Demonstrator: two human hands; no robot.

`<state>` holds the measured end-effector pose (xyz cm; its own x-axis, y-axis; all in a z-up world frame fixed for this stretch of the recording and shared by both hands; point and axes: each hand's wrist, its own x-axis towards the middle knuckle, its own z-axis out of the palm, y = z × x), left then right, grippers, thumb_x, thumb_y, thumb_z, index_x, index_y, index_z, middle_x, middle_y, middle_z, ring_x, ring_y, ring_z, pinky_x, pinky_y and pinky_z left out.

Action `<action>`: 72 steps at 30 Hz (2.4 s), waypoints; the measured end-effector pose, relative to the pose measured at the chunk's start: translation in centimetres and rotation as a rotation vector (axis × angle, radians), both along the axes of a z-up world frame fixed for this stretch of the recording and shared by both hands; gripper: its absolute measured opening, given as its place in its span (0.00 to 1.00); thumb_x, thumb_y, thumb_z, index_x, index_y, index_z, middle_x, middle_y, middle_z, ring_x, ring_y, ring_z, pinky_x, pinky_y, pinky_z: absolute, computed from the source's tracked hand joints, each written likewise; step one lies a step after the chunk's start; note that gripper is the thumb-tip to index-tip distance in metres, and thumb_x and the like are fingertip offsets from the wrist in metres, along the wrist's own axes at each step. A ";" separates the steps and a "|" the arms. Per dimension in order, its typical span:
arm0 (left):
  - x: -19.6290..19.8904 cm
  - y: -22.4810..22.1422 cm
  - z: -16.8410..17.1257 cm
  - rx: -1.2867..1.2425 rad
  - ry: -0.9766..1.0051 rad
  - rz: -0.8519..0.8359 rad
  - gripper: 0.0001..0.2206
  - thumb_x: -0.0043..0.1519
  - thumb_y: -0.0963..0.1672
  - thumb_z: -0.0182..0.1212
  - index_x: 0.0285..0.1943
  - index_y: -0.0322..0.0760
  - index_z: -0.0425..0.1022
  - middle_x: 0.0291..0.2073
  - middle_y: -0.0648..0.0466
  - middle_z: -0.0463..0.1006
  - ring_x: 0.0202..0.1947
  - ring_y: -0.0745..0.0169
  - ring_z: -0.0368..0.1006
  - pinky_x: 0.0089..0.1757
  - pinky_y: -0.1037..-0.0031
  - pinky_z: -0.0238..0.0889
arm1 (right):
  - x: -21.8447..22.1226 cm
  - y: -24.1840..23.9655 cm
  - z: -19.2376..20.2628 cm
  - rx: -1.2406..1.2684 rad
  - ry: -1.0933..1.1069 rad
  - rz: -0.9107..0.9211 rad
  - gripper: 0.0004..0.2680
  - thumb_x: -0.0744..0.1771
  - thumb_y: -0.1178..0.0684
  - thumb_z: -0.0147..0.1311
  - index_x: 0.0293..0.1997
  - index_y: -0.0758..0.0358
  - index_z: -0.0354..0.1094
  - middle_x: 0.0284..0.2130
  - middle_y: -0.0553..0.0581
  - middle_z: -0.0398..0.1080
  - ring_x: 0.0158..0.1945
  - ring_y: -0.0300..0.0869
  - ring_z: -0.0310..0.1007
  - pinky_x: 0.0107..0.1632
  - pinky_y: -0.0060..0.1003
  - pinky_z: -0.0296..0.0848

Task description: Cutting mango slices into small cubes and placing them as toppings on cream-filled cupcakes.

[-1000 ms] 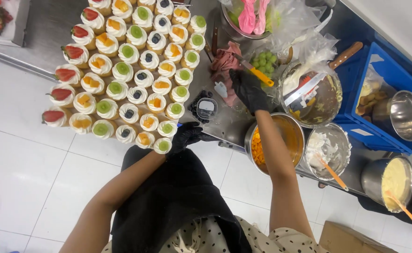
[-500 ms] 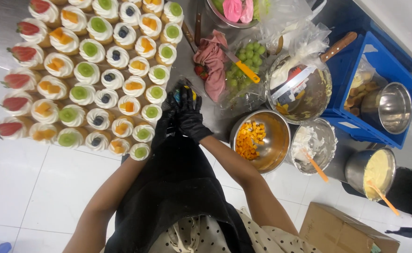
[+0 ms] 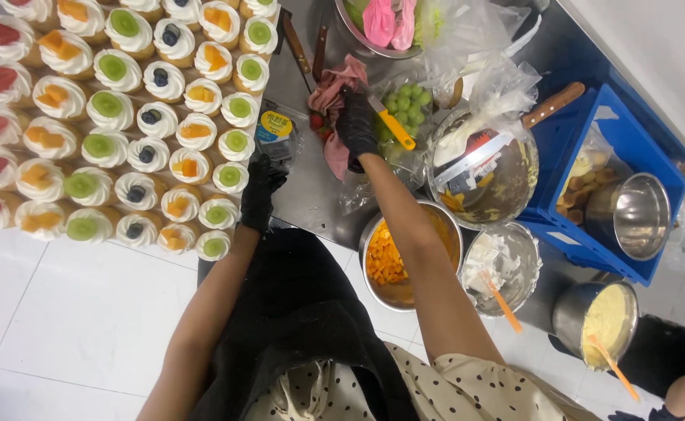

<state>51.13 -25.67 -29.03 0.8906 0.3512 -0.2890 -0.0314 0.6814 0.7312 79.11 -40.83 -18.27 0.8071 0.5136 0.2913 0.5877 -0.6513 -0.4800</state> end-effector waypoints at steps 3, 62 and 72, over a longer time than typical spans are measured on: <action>0.1 -1.5 4.9 0.090 -0.116 0.108 0.21 0.72 0.42 0.52 0.75 0.40 0.59 0.56 0.49 0.75 0.56 0.56 0.74 0.54 0.66 0.72 | 1.9 -1.2 0.9 0.057 -0.036 0.025 0.18 0.63 0.64 0.52 0.60 0.65 0.67 0.52 0.68 0.71 0.58 0.59 0.70 0.60 0.44 0.69; 12.8 -12.7 6.6 -0.418 -0.184 0.068 0.18 0.72 0.53 0.59 0.57 0.37 0.76 0.44 0.55 0.78 0.41 0.71 0.75 0.43 0.79 0.71 | -12.1 -6.9 6.1 0.540 0.397 -0.009 0.05 0.69 0.61 0.56 0.37 0.67 0.64 0.31 0.52 0.64 0.37 0.36 0.62 0.42 0.30 0.65; -3.4 -4.9 15.6 -0.353 0.149 -0.352 0.34 0.62 0.48 0.58 0.75 0.67 0.44 0.66 0.58 0.64 0.54 0.52 0.74 0.54 0.65 0.70 | -9.0 -8.2 14.0 0.439 0.216 -0.056 0.13 0.75 0.54 0.44 0.68 0.69 0.63 0.58 0.65 0.70 0.61 0.47 0.70 0.61 0.37 0.66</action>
<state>47.74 -30.54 -13.44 0.8772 -0.1041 -0.4687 0.3311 0.8381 0.4336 70.09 -49.05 -4.24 0.8958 0.3336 0.2936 0.4144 -0.3882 -0.8232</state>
